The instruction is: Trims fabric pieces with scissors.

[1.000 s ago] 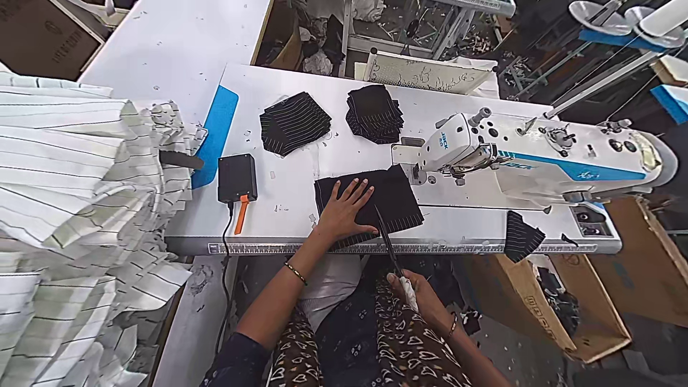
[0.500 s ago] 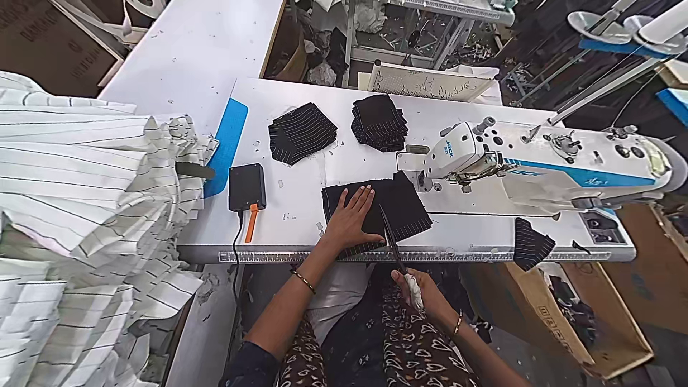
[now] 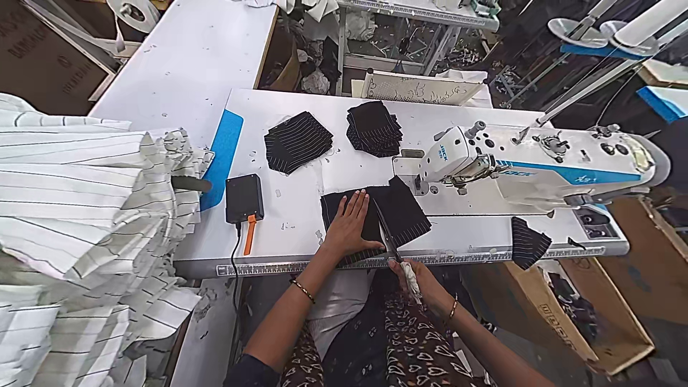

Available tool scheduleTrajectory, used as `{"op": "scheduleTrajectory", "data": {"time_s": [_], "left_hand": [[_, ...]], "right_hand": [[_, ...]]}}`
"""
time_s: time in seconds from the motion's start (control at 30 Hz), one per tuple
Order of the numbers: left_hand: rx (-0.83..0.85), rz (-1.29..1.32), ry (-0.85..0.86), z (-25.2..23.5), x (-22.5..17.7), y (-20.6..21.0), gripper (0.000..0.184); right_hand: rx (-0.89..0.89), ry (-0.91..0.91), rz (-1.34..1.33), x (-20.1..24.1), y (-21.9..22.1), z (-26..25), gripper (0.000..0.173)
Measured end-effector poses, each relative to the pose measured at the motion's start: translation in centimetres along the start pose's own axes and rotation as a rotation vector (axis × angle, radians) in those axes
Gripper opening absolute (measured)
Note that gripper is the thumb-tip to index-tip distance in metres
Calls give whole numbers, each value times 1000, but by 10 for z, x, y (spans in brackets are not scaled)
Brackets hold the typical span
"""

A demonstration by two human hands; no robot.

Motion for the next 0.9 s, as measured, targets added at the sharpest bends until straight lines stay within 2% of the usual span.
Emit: {"op": "scheduleTrajectory", "data": {"time_s": [0.13, 0.2, 0.6, 0.73, 0.83, 0.9], "left_hand": [[-53, 27, 13, 2, 1, -1, 138], [-105, 40, 37, 3, 1, 0, 138], [-150, 2, 62, 4, 1, 1, 139], [-168, 8, 87, 3, 2, 2, 138], [-168, 43, 117, 3, 3, 1, 134], [-228, 103, 144, 7, 5, -2, 125]], "right_hand": [[-4, -6, 116, 9, -5, -10, 34], [-8, -29, 90, 7, -6, -10, 31], [45, -40, 12, 20, -7, -28, 30], [73, -1, -15, 36, -9, -31, 36], [71, -8, 29, 43, -14, -40, 37], [41, -18, 44, 40, -16, -43, 37]]}}
Point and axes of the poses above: each hand's wrist, its own z-axis away from the middle knuckle, its own y-axis out of the palm, x = y × z, the point moved 4 cm from there along -z, towards the middle knuckle, and after that the axes turned 7 degrees about z, right-handed, at the moved point
